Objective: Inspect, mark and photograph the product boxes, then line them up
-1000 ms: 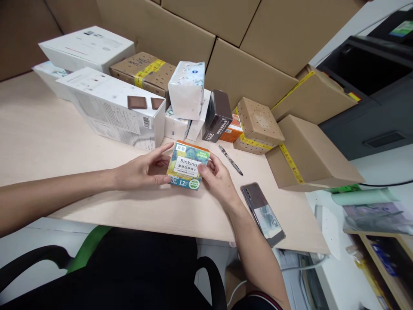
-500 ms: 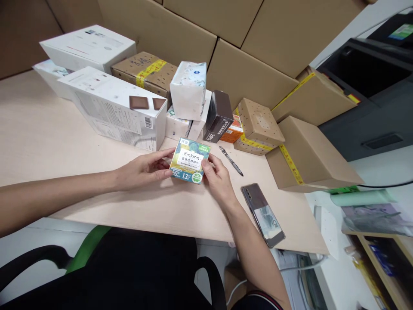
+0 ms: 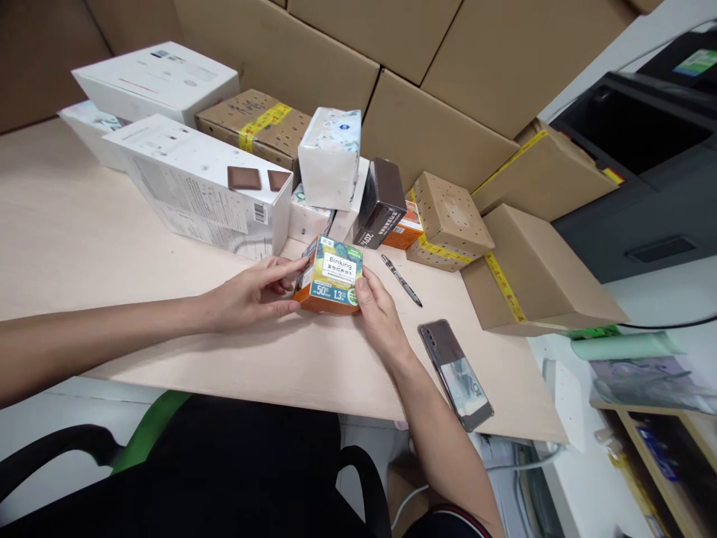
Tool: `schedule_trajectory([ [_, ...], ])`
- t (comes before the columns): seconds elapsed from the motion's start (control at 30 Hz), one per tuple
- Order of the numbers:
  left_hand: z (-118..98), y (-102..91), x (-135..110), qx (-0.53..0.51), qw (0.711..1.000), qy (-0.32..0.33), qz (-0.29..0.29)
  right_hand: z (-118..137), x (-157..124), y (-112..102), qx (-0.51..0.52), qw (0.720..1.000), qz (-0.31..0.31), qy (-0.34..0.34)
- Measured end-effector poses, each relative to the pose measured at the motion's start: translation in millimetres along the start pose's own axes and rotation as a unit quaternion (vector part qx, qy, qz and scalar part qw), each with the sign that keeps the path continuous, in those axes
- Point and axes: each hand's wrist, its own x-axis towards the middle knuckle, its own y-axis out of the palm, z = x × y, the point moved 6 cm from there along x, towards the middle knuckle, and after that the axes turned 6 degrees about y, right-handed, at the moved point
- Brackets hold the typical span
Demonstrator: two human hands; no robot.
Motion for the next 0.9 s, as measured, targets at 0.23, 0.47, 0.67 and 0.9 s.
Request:
schedule_trajectory([
  [0.23, -27, -10.4, 3, 0.074, 0.994, 0.068, -0.039, -6, -1, 15, 0.029, 0.998, 0.033, 0.055],
  [0.47, -38, -12.0, 2, 0.112, 0.981, 0.141, -0.067, 5, 2, 8, -0.136, 0.989, -0.035, -0.039],
  [0.67, -46, -8.4, 2, 0.146, 0.967, 0.203, -0.051, 3, 10, 3, -0.260, 0.962, -0.047, -0.066],
  [0.9, -39, -5.2, -4, 0.181, 0.958, 0.215, -0.060, -2, 18, -68, -0.501, 0.833, -0.230, 0.051],
])
